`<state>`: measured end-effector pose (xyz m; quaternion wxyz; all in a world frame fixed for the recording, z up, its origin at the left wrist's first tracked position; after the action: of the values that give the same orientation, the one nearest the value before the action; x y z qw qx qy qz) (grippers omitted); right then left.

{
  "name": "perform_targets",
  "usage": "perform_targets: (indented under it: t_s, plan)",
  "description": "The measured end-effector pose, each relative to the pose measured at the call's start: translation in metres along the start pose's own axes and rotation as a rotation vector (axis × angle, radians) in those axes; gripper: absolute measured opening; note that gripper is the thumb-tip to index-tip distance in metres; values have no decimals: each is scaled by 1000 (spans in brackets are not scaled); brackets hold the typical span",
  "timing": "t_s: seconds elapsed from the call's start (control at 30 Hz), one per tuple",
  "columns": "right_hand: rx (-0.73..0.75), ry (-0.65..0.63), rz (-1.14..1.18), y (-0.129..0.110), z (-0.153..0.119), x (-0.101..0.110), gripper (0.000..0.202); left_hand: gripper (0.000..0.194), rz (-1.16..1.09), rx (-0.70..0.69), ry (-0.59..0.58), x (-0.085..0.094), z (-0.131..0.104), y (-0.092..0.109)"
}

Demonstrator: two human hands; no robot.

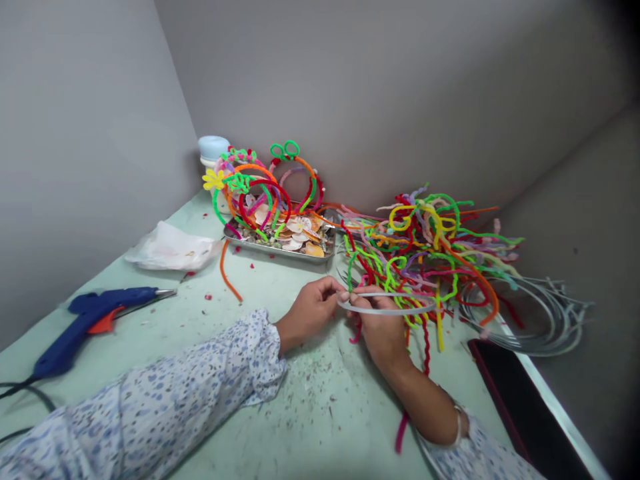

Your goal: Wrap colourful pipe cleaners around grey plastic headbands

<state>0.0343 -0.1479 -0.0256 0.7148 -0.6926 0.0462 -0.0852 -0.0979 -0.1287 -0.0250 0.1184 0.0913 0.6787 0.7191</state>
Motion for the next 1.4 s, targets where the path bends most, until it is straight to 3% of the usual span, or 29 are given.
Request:
perform_targets:
  t_s: [0.23,0.67,1.1,1.4]
  plan:
    - [19,-33,-7,-2,1,-1,25,28,-5,47,11,0,-1,5]
    - [4,-42,21,3,-1,0,24,32,-17,15,0,0,-1,3]
    - [119,-42,-80,2,1,0,22,27,76,4,36,2,-1,1]
    - [3,-14,-35,-1,-1,-1,20,30,-8,13,11,-1,-3,9]
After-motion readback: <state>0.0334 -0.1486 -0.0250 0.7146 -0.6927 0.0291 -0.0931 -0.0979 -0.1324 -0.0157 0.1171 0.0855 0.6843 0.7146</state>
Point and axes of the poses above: each hand's wrist, its own z-axis towards the middle knuckle, its own x-axis out of the back of the hand, y = z × x, the point moved 2 cm from there along z, towards the middle knuckle, and after that the axes turned 3 degrees about z, right-handed, at the moved point
